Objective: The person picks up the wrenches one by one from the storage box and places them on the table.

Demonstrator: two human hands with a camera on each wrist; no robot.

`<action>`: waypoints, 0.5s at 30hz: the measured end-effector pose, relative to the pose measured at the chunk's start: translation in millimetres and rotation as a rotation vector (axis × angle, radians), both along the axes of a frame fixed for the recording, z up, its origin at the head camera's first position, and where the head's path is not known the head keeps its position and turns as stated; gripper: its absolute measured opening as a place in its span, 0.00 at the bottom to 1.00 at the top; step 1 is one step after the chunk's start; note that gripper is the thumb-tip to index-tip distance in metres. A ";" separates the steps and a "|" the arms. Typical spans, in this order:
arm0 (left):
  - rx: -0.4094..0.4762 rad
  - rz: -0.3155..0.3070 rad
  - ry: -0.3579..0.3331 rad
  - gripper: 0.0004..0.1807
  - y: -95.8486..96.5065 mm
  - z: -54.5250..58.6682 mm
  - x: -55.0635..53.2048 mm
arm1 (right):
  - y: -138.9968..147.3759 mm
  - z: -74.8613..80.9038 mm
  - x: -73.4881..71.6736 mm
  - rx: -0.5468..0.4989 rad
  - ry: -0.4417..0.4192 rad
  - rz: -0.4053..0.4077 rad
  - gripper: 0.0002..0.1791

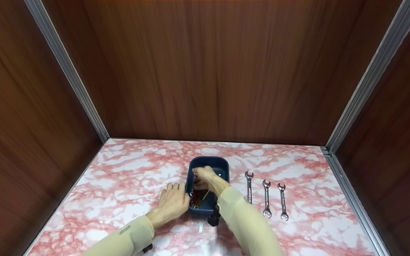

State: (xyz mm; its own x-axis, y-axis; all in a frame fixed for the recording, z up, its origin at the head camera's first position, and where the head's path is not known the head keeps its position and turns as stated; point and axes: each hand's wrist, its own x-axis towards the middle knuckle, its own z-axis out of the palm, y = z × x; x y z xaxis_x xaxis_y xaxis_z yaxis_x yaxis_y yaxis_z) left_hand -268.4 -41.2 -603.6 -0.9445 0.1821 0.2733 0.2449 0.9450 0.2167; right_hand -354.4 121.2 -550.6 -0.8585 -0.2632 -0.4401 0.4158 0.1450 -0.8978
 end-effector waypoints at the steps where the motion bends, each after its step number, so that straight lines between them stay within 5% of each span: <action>1: -0.001 0.000 -0.001 0.14 0.1 0.0 0.1 | -0.9 0.5 0.4 0.001 0.001 0.007 0.23; 15: 0.022 -0.006 -0.041 0.15 -0.1 0.8 -0.3 | -0.3 1.4 1.4 0.025 -0.018 -0.004 0.16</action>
State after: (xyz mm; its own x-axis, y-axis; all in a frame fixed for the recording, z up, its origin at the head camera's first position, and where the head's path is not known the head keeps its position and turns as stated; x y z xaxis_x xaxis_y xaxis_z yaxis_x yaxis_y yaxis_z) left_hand -268.7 -41.2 -602.9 -0.9538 0.1822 0.2389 0.2413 0.9383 0.2476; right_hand -353.0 120.9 -549.2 -0.8511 -0.2490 -0.4621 0.4328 0.1653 -0.8862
